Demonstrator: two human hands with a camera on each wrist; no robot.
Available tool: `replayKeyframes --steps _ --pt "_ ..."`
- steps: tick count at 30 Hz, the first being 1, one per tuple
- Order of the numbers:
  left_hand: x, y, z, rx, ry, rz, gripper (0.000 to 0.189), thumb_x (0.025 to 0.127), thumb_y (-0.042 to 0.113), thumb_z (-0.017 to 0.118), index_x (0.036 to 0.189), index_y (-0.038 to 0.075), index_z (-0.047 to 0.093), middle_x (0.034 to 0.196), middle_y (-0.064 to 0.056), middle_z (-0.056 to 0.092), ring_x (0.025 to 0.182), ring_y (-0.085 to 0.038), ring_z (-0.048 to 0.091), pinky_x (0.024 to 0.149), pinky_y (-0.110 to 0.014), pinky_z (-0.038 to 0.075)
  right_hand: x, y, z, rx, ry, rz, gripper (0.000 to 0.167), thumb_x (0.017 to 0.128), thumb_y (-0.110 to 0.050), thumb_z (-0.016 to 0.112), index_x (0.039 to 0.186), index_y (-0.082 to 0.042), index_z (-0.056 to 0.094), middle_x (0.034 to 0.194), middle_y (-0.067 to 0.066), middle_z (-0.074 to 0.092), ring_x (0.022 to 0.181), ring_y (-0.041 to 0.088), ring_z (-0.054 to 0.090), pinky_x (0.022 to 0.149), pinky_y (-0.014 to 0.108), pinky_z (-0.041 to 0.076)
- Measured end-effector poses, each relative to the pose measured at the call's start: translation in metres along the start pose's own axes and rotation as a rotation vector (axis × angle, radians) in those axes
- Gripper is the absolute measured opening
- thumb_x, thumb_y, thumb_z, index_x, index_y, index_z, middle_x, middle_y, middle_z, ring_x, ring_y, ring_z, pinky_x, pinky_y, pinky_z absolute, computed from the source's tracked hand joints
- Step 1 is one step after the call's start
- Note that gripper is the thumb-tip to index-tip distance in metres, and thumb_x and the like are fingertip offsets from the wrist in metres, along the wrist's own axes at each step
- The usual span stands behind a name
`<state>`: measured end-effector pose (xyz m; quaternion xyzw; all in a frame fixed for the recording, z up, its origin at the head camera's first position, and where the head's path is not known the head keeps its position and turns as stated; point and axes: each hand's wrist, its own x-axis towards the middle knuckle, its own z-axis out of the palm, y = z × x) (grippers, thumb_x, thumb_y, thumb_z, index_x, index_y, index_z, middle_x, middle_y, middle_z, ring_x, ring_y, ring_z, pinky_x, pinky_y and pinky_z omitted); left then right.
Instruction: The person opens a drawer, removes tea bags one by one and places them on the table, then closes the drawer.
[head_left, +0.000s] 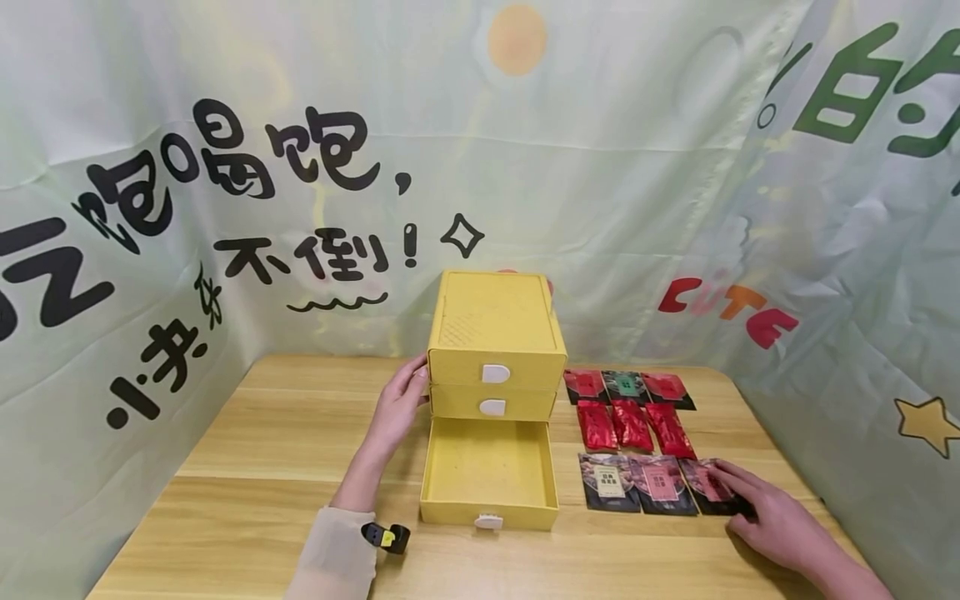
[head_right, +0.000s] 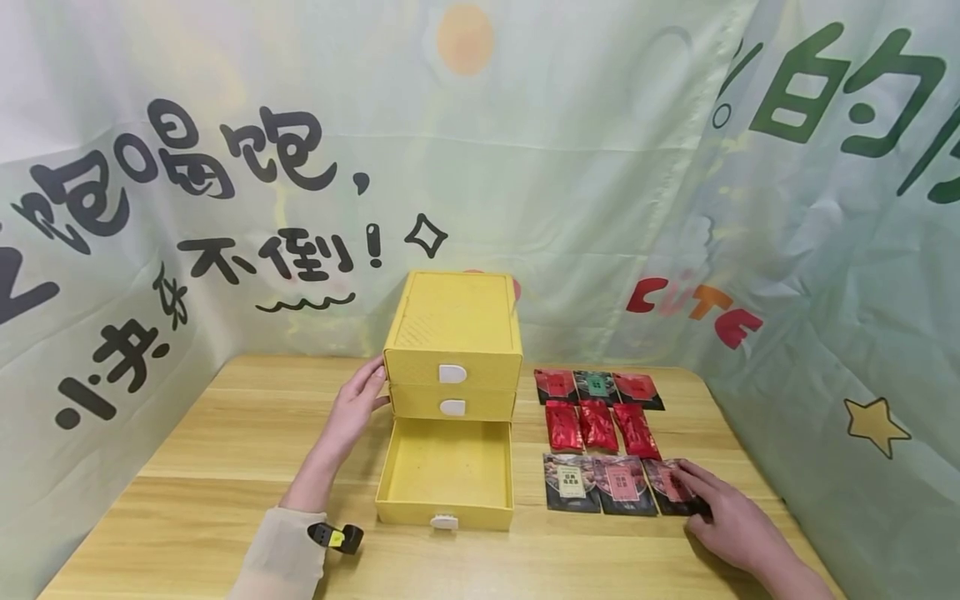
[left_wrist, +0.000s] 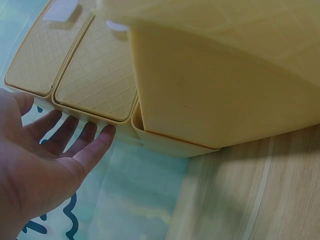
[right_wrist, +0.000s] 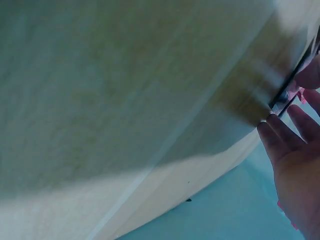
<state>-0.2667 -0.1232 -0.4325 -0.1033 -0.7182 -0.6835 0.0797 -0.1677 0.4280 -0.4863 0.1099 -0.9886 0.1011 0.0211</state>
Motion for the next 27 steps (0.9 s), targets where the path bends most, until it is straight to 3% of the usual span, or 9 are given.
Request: replayKeyframes --steps 3,7,10,13,16,18,23,27 --pt "0.0 0.0 0.0 0.005 0.0 -0.014 0.047 0.113 0.026 0.047 0.156 0.005 0.046 0.159 -0.018 0.045 0.134 -0.04 0.055 0.106 -0.053 0.053 0.0 -0.006 -0.005 0.001 0.064 -0.008 0.066 0.079 -0.009 0.078 0.141 0.003 0.06 0.146 0.028 0.053 0.125 0.053 0.055 0.093 0.069 0.051" --pt "-0.001 0.002 0.0 0.0 0.004 -0.002 0.048 0.113 0.026 0.046 0.156 0.004 0.046 0.159 -0.018 0.045 0.133 -0.04 0.055 0.105 -0.053 0.054 0.007 -0.022 -0.013 -0.018 0.218 -0.07 0.062 0.079 -0.008 0.08 0.137 0.003 0.062 0.141 0.027 0.057 0.121 0.051 0.058 0.092 0.068 0.052" --pt "0.0 0.002 0.0 -0.008 0.005 0.008 0.047 0.113 0.023 0.047 0.155 0.003 0.047 0.158 -0.019 0.046 0.133 -0.039 0.056 0.105 -0.052 0.054 0.014 -0.038 -0.018 -0.035 0.346 -0.142 0.061 0.077 -0.007 0.083 0.134 0.002 0.064 0.136 0.022 0.062 0.098 0.031 0.068 0.077 0.051 0.059" --pt "0.0 0.001 0.0 -0.014 0.003 0.005 0.046 0.113 0.023 0.047 0.155 0.004 0.047 0.158 -0.018 0.046 0.133 -0.039 0.056 0.105 -0.052 0.054 0.021 -0.055 -0.02 -0.033 0.452 -0.214 0.061 0.075 -0.004 0.083 0.134 -0.001 0.065 0.133 0.019 0.065 0.081 0.018 0.066 0.061 0.038 0.056" --pt "0.0 0.001 0.0 -0.013 0.001 0.007 0.046 0.113 0.023 0.047 0.155 0.004 0.047 0.158 -0.018 0.046 0.133 -0.039 0.055 0.104 -0.052 0.055 0.028 -0.074 -0.022 -0.003 0.515 -0.272 0.062 0.074 -0.002 0.082 0.133 -0.002 0.066 0.133 0.018 0.065 0.076 0.016 0.063 0.055 0.031 0.051" --pt "0.0 0.001 0.0 -0.012 0.001 0.001 0.046 0.113 0.023 0.047 0.155 0.004 0.047 0.158 -0.017 0.046 0.134 -0.039 0.055 0.105 -0.052 0.054 0.033 -0.086 -0.021 0.005 0.561 -0.313 0.06 0.072 -0.001 0.081 0.131 -0.003 0.068 0.132 0.017 0.066 0.085 0.023 0.066 0.058 0.032 0.053" --pt "0.0 0.0 0.0 -0.013 -0.002 -0.007 0.047 0.113 0.023 0.048 0.156 0.005 0.047 0.158 -0.017 0.047 0.134 -0.039 0.055 0.105 -0.053 0.054 0.043 -0.115 -0.017 0.068 0.618 -0.385 0.057 0.074 0.0 0.077 0.13 -0.004 0.069 0.129 0.015 0.068 0.072 0.009 0.061 0.053 0.016 0.046" --pt "0.0 0.0 0.0 -0.013 -0.002 0.006 0.047 0.113 0.023 0.047 0.155 0.003 0.046 0.157 -0.02 0.047 0.133 -0.04 0.055 0.105 -0.053 0.054 0.051 -0.14 -0.012 0.106 0.627 -0.431 0.05 0.08 -0.004 0.074 0.13 -0.005 0.07 0.128 0.013 0.068 0.082 0.015 0.069 0.057 0.018 0.053"
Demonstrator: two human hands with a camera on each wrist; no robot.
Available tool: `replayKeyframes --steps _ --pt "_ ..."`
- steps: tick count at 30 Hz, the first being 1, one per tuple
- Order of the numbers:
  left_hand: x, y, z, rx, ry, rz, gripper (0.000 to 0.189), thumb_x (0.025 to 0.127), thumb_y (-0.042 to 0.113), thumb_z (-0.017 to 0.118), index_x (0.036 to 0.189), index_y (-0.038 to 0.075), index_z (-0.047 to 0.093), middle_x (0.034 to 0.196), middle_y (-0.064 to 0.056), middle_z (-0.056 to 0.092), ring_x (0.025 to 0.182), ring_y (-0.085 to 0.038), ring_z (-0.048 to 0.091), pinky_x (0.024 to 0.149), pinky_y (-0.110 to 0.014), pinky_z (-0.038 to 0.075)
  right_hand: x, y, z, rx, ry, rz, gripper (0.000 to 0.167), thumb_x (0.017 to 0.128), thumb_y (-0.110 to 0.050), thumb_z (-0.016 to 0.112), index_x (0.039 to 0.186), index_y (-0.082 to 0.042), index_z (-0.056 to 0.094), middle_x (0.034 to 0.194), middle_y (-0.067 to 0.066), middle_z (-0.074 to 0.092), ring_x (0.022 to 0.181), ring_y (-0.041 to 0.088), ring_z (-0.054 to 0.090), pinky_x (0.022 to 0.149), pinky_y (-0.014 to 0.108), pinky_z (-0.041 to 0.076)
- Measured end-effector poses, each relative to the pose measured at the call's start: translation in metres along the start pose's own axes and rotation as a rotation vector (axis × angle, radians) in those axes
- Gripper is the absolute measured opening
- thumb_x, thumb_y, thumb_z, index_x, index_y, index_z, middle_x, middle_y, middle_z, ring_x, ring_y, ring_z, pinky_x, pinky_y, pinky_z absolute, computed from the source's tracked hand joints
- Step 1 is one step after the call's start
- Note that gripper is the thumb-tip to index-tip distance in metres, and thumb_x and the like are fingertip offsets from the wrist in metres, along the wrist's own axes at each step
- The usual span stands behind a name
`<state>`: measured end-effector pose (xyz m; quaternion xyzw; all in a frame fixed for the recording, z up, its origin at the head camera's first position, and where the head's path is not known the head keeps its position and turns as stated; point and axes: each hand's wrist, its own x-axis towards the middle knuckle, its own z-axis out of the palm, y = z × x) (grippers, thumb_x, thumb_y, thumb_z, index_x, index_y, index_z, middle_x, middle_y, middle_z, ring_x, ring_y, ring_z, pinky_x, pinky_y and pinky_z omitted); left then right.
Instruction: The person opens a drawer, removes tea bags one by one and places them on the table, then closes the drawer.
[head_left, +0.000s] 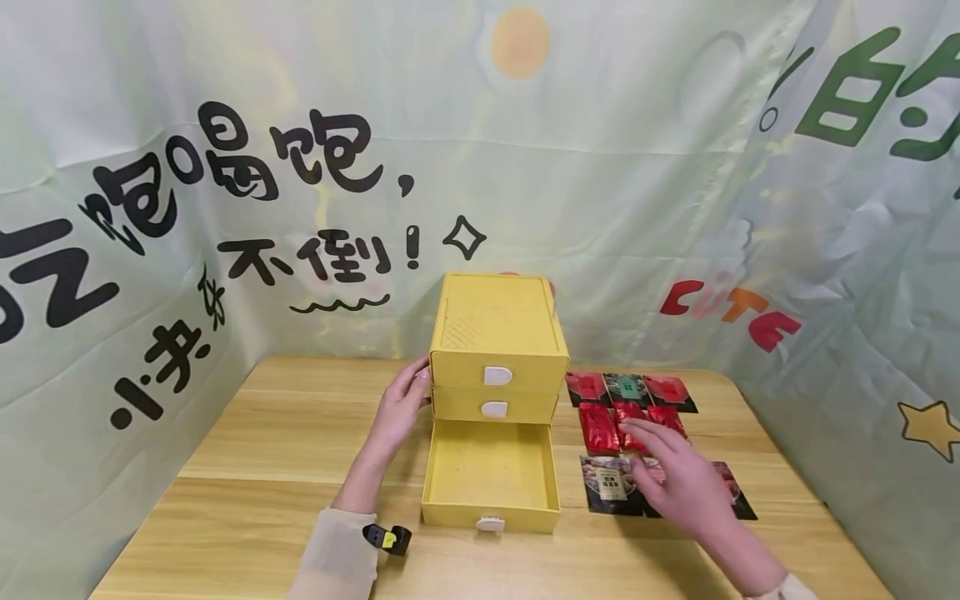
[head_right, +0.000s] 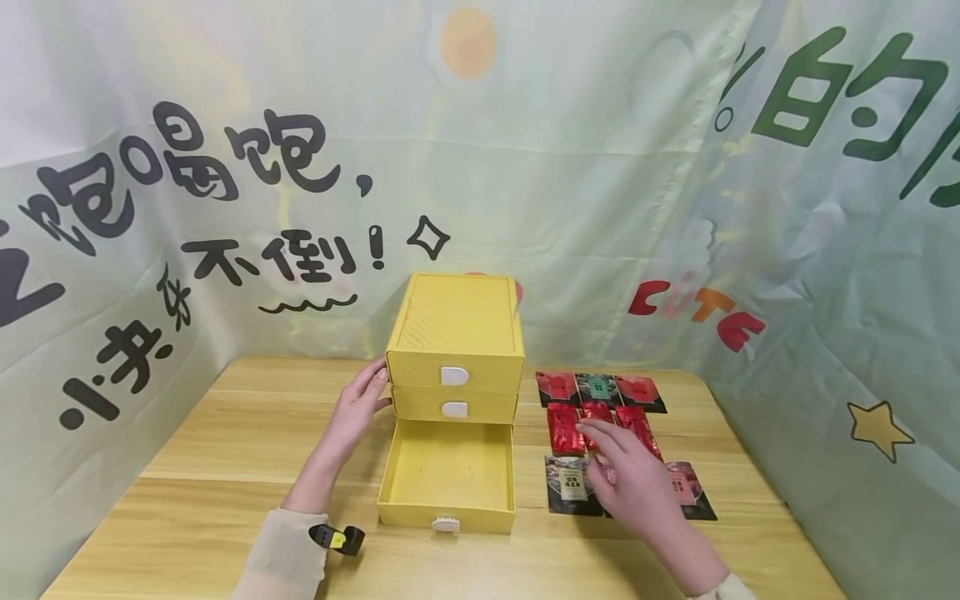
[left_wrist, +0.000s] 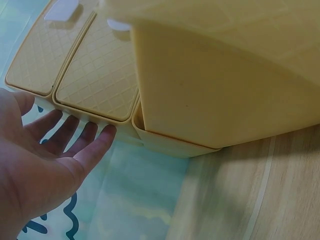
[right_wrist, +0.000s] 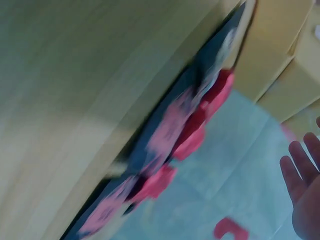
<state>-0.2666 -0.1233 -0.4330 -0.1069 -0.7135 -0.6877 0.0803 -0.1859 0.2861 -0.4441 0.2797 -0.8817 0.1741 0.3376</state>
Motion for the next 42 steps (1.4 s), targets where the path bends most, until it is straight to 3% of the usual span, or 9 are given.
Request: replayKeyframes --steps 3,8,22,32,37,42 --pt "-0.001 0.0 0.0 0.002 0.001 0.001 0.047 0.113 0.023 0.047 0.155 0.003 0.046 0.157 -0.02 0.047 0.133 -0.04 0.056 0.104 -0.053 0.054 0.007 -0.013 0.011 0.028 0.009 -0.044 0.039 0.09 -0.013 0.067 0.128 -0.005 0.071 0.128 0.012 0.069 0.105 0.027 0.068 0.063 0.025 0.058" --pt "-0.001 -0.002 0.0 0.009 0.002 0.004 0.047 0.113 0.023 0.047 0.155 0.003 0.046 0.157 -0.019 0.048 0.132 -0.04 0.056 0.103 -0.052 0.056 0.017 -0.034 0.025 0.059 0.004 -0.117 0.036 0.103 -0.026 0.054 0.128 -0.006 0.071 0.13 0.01 0.068 0.112 0.026 0.067 0.074 0.035 0.061" --pt "-0.001 -0.002 -0.001 -0.009 -0.004 0.001 0.047 0.113 0.022 0.047 0.156 0.002 0.045 0.157 -0.021 0.047 0.132 -0.041 0.056 0.105 -0.053 0.054 0.041 -0.087 0.047 0.066 -0.037 -0.391 0.042 0.084 -0.009 0.064 0.126 -0.008 0.069 0.131 0.012 0.067 0.111 0.028 0.068 0.089 0.042 0.062" --pt "-0.001 0.0 0.0 -0.009 -0.001 -0.004 0.046 0.113 0.024 0.048 0.155 0.005 0.047 0.157 -0.018 0.048 0.131 -0.038 0.057 0.104 -0.052 0.055 0.034 -0.119 0.06 0.005 -0.076 -0.527 0.032 0.102 -0.018 0.046 0.12 -0.012 0.072 0.13 0.007 0.066 0.115 0.024 0.064 0.097 0.039 0.058" --pt "0.0 0.001 0.0 -0.019 -0.005 -0.01 0.045 0.113 0.023 0.048 0.155 0.007 0.048 0.156 -0.016 0.049 0.131 -0.037 0.057 0.105 -0.052 0.054 0.029 -0.128 0.064 -0.062 -0.14 -0.542 0.028 0.096 -0.018 0.055 0.118 -0.015 0.072 0.127 0.003 0.064 0.113 0.021 0.061 0.097 0.035 0.055" --pt "0.0 0.0 0.0 -0.006 -0.002 -0.002 0.045 0.113 0.022 0.047 0.155 0.006 0.048 0.155 -0.018 0.049 0.13 -0.038 0.058 0.104 -0.052 0.054 0.024 -0.135 0.067 -0.149 -0.217 -0.577 0.034 0.088 -0.018 0.067 0.122 -0.015 0.073 0.123 0.0 0.062 0.109 0.018 0.058 0.096 0.032 0.053"
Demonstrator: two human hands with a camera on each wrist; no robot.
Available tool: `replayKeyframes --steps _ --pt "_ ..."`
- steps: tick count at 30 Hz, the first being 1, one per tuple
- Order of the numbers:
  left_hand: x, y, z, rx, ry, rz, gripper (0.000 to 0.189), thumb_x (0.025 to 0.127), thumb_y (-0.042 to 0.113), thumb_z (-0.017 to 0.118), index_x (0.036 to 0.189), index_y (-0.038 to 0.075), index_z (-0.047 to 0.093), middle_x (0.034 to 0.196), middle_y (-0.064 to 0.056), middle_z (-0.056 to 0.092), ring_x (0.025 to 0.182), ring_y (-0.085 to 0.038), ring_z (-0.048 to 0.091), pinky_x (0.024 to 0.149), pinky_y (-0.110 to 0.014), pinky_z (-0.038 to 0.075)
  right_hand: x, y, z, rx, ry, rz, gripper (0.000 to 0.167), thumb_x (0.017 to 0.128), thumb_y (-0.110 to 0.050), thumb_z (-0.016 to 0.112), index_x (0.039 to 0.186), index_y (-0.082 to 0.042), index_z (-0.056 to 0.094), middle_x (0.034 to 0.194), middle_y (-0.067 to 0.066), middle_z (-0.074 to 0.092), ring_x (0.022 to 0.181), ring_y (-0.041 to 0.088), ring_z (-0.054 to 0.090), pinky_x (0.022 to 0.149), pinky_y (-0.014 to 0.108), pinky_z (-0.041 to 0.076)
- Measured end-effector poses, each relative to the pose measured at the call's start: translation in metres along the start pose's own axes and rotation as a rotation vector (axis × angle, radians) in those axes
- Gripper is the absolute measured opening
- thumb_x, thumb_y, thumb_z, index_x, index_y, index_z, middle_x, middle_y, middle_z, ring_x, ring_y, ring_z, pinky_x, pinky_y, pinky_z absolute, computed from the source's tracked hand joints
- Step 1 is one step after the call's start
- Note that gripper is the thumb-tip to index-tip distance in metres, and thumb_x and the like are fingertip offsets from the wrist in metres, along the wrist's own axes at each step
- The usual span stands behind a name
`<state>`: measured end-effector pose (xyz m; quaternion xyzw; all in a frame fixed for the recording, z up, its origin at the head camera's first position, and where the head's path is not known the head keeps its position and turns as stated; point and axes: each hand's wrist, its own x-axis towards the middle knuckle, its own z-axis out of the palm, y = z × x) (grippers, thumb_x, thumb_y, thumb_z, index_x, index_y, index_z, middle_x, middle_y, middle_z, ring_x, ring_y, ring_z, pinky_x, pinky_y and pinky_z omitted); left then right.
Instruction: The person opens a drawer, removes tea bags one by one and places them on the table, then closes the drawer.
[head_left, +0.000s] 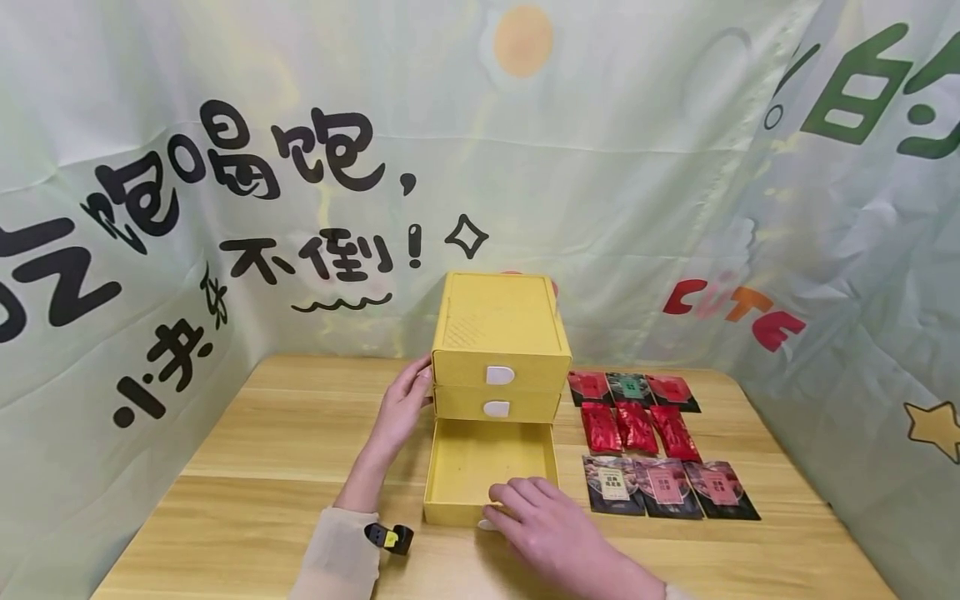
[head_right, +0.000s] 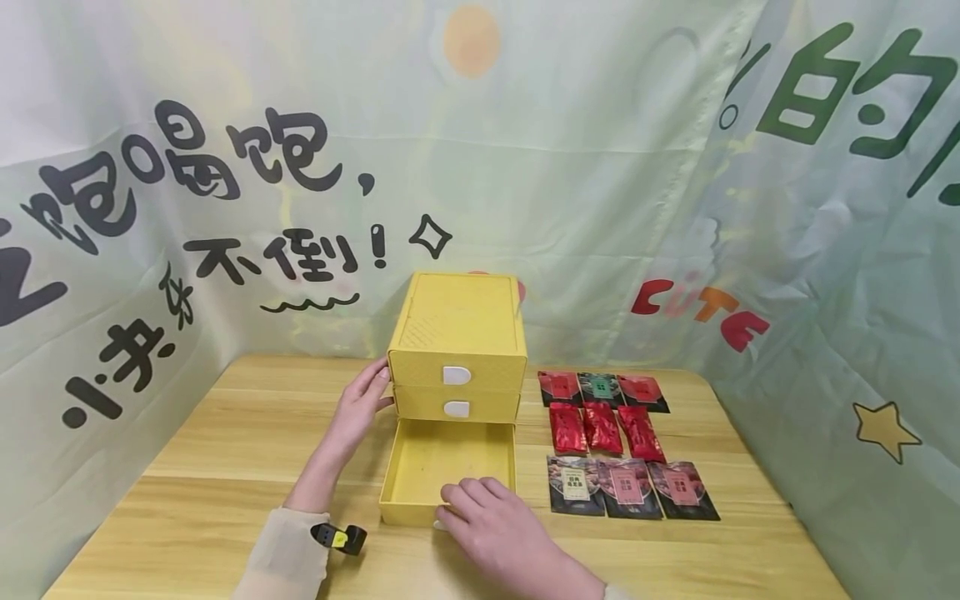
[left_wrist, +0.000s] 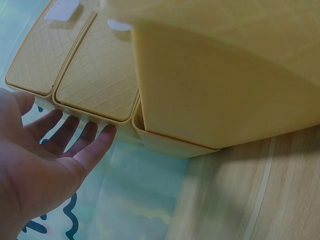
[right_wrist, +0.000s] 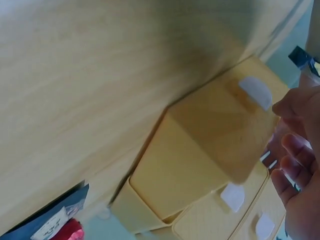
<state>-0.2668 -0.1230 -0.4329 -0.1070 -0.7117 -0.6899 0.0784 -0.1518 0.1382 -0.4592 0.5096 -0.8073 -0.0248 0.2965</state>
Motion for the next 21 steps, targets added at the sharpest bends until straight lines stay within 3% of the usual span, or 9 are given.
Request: replayKeyframes --steps 5,12,17,21 --pt "0.0 0.0 0.0 -0.008 0.004 -0.012 0.045 0.113 0.022 0.047 0.155 0.007 0.049 0.155 -0.016 0.051 0.13 -0.036 0.058 0.104 -0.052 0.054 -0.001 -0.005 0.002 -0.035 -0.059 -0.034 0.043 0.083 -0.012 0.07 0.126 -0.014 0.073 0.123 0.001 0.063 0.11 0.017 0.058 0.095 0.03 0.054" --pt "0.0 -0.001 0.0 0.004 -0.004 0.012 0.046 0.113 0.022 0.046 0.155 0.003 0.046 0.155 -0.021 0.049 0.13 -0.039 0.057 0.104 -0.053 0.054 -0.003 -0.009 0.006 -0.074 -0.039 -0.097 0.043 0.085 -0.01 0.061 0.126 -0.012 0.073 0.123 0.001 0.064 0.106 0.016 0.059 0.09 0.027 0.055" --pt "0.001 -0.001 0.0 0.009 -0.001 0.007 0.046 0.113 0.023 0.046 0.155 0.004 0.047 0.155 -0.02 0.049 0.13 -0.039 0.058 0.104 -0.053 0.054 -0.004 -0.012 0.01 -0.072 -0.057 -0.142 0.039 0.095 -0.032 0.064 0.128 -0.012 0.072 0.127 0.003 0.065 0.11 0.015 0.06 0.093 0.026 0.055" --pt "0.001 0.0 0.0 0.003 0.0 -0.002 0.046 0.113 0.022 0.047 0.155 0.006 0.047 0.155 -0.018 0.05 0.13 -0.038 0.058 0.104 -0.053 0.054 -0.003 -0.014 0.012 -0.034 -0.045 -0.163 0.059 0.099 -0.061 0.058 0.128 -0.011 0.071 0.128 0.004 0.065 0.115 0.016 0.06 0.096 0.026 0.055"
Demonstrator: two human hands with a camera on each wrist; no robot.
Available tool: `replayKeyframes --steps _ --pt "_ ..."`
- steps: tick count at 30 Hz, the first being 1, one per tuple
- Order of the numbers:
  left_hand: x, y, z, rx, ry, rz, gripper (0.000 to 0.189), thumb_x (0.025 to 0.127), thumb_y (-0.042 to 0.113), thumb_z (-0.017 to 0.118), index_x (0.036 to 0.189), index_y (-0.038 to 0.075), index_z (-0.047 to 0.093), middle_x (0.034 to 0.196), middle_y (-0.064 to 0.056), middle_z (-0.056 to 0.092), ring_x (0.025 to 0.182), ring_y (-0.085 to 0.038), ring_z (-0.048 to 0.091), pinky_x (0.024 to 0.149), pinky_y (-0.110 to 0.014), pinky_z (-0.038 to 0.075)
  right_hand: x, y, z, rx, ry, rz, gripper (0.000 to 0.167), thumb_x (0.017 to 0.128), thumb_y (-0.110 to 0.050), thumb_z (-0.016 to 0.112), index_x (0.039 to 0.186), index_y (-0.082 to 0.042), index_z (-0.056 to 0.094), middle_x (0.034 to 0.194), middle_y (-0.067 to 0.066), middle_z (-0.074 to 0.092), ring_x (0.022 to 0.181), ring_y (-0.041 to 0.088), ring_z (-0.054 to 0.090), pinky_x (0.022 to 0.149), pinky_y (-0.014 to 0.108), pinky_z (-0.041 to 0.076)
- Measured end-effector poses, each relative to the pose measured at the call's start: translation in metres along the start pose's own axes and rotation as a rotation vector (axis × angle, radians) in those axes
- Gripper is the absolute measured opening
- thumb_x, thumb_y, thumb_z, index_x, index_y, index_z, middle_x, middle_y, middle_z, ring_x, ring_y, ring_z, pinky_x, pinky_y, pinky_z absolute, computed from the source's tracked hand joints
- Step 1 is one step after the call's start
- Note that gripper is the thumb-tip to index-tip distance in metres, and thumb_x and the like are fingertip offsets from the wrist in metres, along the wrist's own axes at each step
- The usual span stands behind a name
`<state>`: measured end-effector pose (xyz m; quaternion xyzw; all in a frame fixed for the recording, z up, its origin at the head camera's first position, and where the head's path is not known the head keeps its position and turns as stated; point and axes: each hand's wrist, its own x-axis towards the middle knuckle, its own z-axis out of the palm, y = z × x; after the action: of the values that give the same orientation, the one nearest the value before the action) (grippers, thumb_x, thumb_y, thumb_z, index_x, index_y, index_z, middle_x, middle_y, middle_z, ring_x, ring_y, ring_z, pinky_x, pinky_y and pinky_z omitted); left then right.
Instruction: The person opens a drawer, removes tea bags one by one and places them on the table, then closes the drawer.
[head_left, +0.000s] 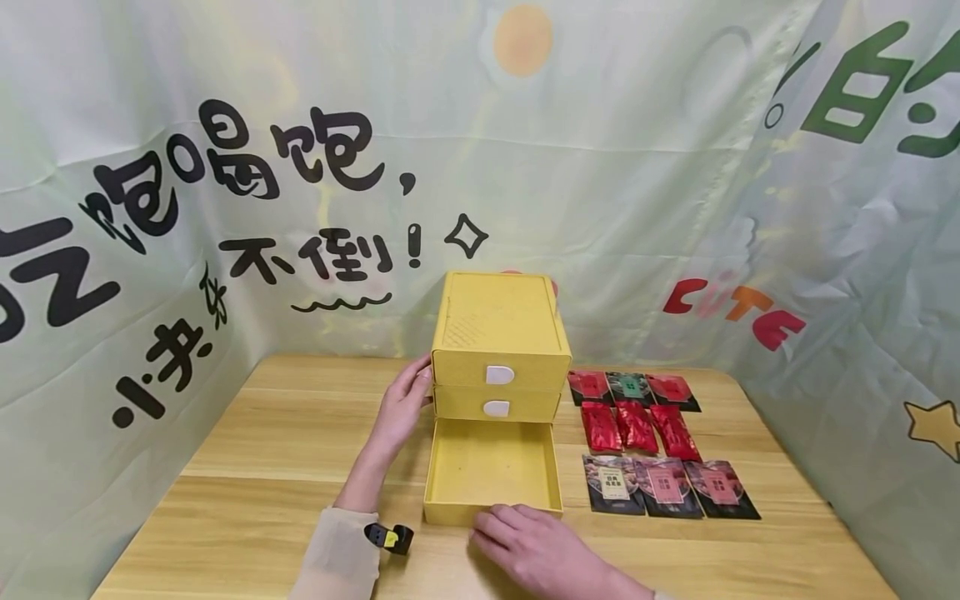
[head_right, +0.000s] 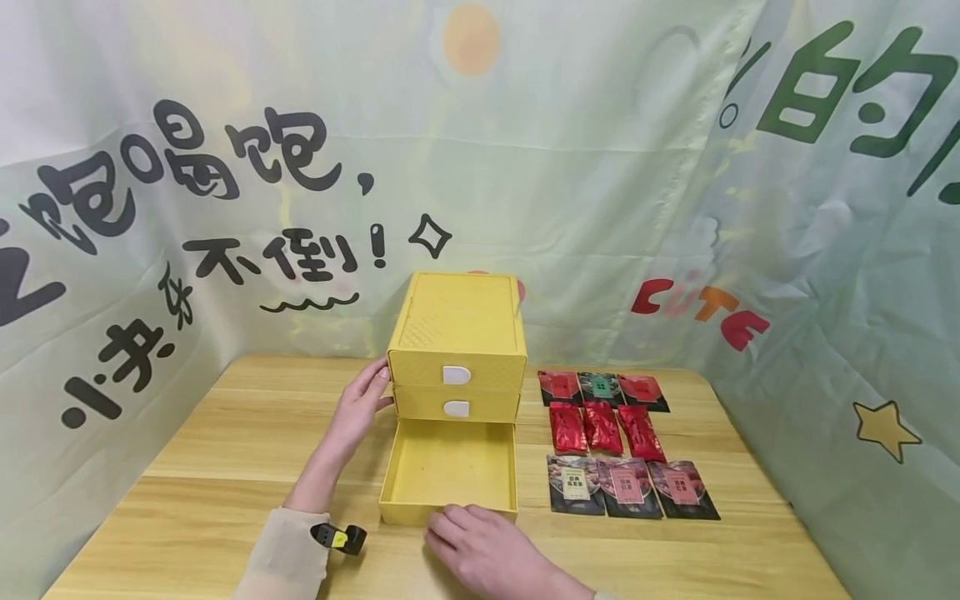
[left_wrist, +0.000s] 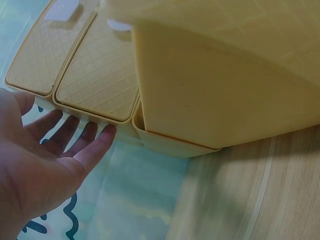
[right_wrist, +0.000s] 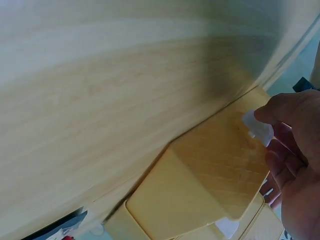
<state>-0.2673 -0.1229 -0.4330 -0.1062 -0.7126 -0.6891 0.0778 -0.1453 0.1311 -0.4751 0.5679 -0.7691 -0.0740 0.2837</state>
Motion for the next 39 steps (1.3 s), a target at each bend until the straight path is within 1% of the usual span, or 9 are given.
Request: replayKeyframes --steps 2,5,7,9,10,20,26,32,39 --pt "0.0 0.001 0.0 -0.002 -0.002 0.001 0.046 0.113 0.023 0.047 0.155 0.006 0.047 0.156 -0.018 0.049 0.131 -0.038 0.057 0.104 -0.053 0.054 0.0 0.0 0.001 0.007 0.009 -0.005 0.066 0.099 -0.067 0.052 0.128 -0.011 0.071 0.128 0.004 0.065 0.116 0.017 0.061 0.097 0.026 0.055" --pt "0.0 0.0 0.0 0.001 -0.003 0.005 0.046 0.113 0.023 0.047 0.155 0.005 0.047 0.156 -0.019 0.049 0.131 -0.039 0.057 0.104 -0.053 0.054 0.003 -0.001 0.002 0.008 0.007 -0.008 0.044 0.102 -0.044 0.057 0.127 -0.01 0.072 0.126 0.003 0.065 0.113 0.016 0.06 0.096 0.025 0.056" --pt "0.0 0.0 -0.001 0.007 -0.004 0.01 0.046 0.113 0.023 0.047 0.155 0.004 0.047 0.156 -0.019 0.048 0.131 -0.039 0.057 0.104 -0.053 0.054 0.005 -0.001 0.003 0.009 0.001 -0.005 0.034 0.099 -0.028 0.058 0.125 -0.01 0.073 0.124 0.003 0.065 0.11 0.015 0.06 0.094 0.024 0.056" --pt "0.0 0.0 -0.001 0.007 -0.002 0.008 0.046 0.113 0.023 0.047 0.155 0.004 0.048 0.156 -0.019 0.048 0.131 -0.039 0.057 0.104 -0.053 0.054 0.007 -0.001 0.003 0.006 -0.006 -0.006 0.035 0.092 -0.013 0.057 0.123 -0.011 0.073 0.122 0.002 0.065 0.106 0.015 0.06 0.091 0.023 0.057" --pt "0.0 0.0 -0.001 0.007 -0.003 0.007 0.046 0.113 0.023 0.047 0.155 0.004 0.048 0.156 -0.019 0.048 0.131 -0.039 0.057 0.104 -0.053 0.054 0.008 -0.001 0.003 0.003 -0.009 -0.006 0.036 0.09 -0.011 0.057 0.122 -0.011 0.073 0.121 0.002 0.065 0.105 0.014 0.06 0.09 0.023 0.057" --pt "0.0 0.0 -0.001 0.005 -0.002 0.008 0.046 0.113 0.023 0.047 0.155 0.004 0.047 0.157 -0.019 0.048 0.131 -0.039 0.057 0.104 -0.052 0.054 0.01 0.003 0.006 -0.012 0.016 0.002 0.041 0.085 -0.003 0.057 0.121 -0.01 0.074 0.118 0.002 0.066 0.101 0.014 0.059 0.086 0.021 0.057" --pt "0.0 -0.001 -0.001 -0.003 -0.001 0.013 0.046 0.113 0.022 0.047 0.155 0.003 0.047 0.156 -0.019 0.049 0.13 -0.038 0.057 0.103 -0.052 0.055 0.011 0.006 0.01 -0.022 0.029 0.024 0.043 0.082 0.002 0.051 0.116 -0.01 0.075 0.116 0.002 0.065 0.101 0.015 0.06 0.085 0.021 0.057" --pt "0.0 -0.001 -0.001 0.005 0.001 -0.002 0.046 0.112 0.023 0.048 0.155 0.005 0.048 0.157 -0.017 0.048 0.132 -0.037 0.057 0.104 -0.051 0.055 0.01 0.009 0.013 -0.036 0.012 0.052 0.045 0.081 0.005 0.048 0.115 -0.009 0.075 0.117 0.003 0.066 0.102 0.015 0.061 0.087 0.02 0.058" --pt "0.0 -0.001 0.0 0.007 0.002 0.004 0.046 0.113 0.023 0.048 0.155 0.004 0.047 0.157 -0.018 0.047 0.133 -0.039 0.056 0.104 -0.052 0.055 0.01 0.013 0.014 -0.038 0.004 0.077 0.043 0.081 0.006 0.054 0.116 -0.008 0.075 0.116 0.004 0.065 0.098 0.014 0.06 0.082 0.017 0.058"
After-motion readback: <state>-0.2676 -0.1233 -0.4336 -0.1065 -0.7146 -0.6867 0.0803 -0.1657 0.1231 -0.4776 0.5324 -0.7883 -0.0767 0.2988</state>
